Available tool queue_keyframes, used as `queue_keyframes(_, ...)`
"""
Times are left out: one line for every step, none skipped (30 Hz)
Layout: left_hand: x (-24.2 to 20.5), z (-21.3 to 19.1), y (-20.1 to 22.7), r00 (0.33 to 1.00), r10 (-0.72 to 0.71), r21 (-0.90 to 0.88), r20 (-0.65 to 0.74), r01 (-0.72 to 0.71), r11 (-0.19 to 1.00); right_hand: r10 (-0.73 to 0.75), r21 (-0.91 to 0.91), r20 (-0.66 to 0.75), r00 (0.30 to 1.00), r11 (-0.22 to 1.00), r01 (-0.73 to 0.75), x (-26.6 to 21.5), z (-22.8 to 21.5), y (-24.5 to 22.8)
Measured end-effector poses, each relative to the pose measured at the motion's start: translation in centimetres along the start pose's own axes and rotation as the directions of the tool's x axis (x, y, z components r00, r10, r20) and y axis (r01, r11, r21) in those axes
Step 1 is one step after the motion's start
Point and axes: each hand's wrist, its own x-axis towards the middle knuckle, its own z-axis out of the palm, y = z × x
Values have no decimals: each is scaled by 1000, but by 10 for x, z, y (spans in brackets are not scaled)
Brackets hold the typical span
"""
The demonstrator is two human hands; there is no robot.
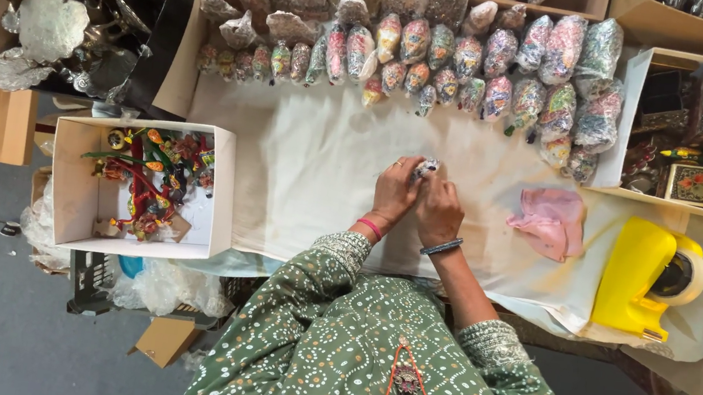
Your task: Cleaning decorative figurines using a cloth and wrapping them in bubble wrap for storage or shipment.
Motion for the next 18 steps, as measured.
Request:
queue_keyframes(-1, 0, 0, 1000, 4, 0, 1, -4, 1000, 1, -1, -4, 1000, 1000, -1, 1, -2, -2)
queue_keyframes(-2, 0, 1, 999, 23, 4, -26, -23, 1000, -63, -50, 21, 998, 997, 64, 2, -4, -4)
queue_keyframes(-3, 1, 2, 998, 43, 9, -54, -42, 999, -125, -98, 49, 991, 987, 129, 4, -7, -6)
queue_keyframes(-4, 1, 0, 997, 47, 8, -53, -47, 999, -124, -100, 45, 991, 987, 128, 4, -6, -7)
queue_keyframes(-4, 2, -1, 994, 78, 7, -81, -78, 997, -196, -155, 51, 979, 967, 201, 5, -5, -7)
queue_keyframes(-5, 3, -3, 988, 108, 7, -109, -108, 994, -264, -208, 62, 963, 940, 271, 5, -4, -8)
queue_keyframes(-5, 1, -2, 988, 113, 7, -106, -112, 994, -262, -210, 58, 963, 940, 268, 6, -6, -8)
queue_keyframes(-4, -1, -1, 989, 104, -12, -108, -106, 994, -286, -225, 55, 957, 930, 291, 7, -8, -9)
queue_keyframes(-3, -3, 0, 990, 95, -31, -109, -99, 995, -310, -240, 53, 949, 919, 314, 8, -10, -9)
queue_keyframes(-3, -2, -3, 989, 97, -30, -108, -100, 995, -310, -239, 50, 950, 919, 312, 6, -9, -3)
queue_keyframes(-3, -2, -6, 990, 99, -22, -97, -101, 995, -208, -29, 21, 978, 978, 209, 5, -8, 3)
queue_keyframes(-2, -1, -9, 991, 101, -13, -88, -102, 995, -101, 186, 13, 995, 978, 97, 4, -7, 9)
queue_keyframes(-1, -2, -9, 991, 103, -11, -88, -105, 994, -101, 187, 11, 995, 977, 98, -1, 5, 30)
queue_keyframes(-1, -2, -8, 990, 118, -10, -80, -119, 993, 120, 461, 18, 993, 880, -115, -8, 17, 51)
queue_keyframes(-2, -3, -7, 989, 133, -10, -71, -134, 991, 325, 687, 87, 942, 665, -293, -15, 29, 73)
queue_keyframes(0, -5, -4, 988, 134, -8, -71, -135, 991, 325, 689, 87, 942, 664, -292, -19, 35, 82)
queue_keyframes(2, -8, 0, 995, 78, -40, -59, -81, 996, 438, 759, 102, 893, 546, -355, -23, 40, 91)
queue_keyframes(5, -9, 4, 999, 26, -73, -42, -29, 997, 545, 818, 128, 829, 415, -399, -28, 46, 101)
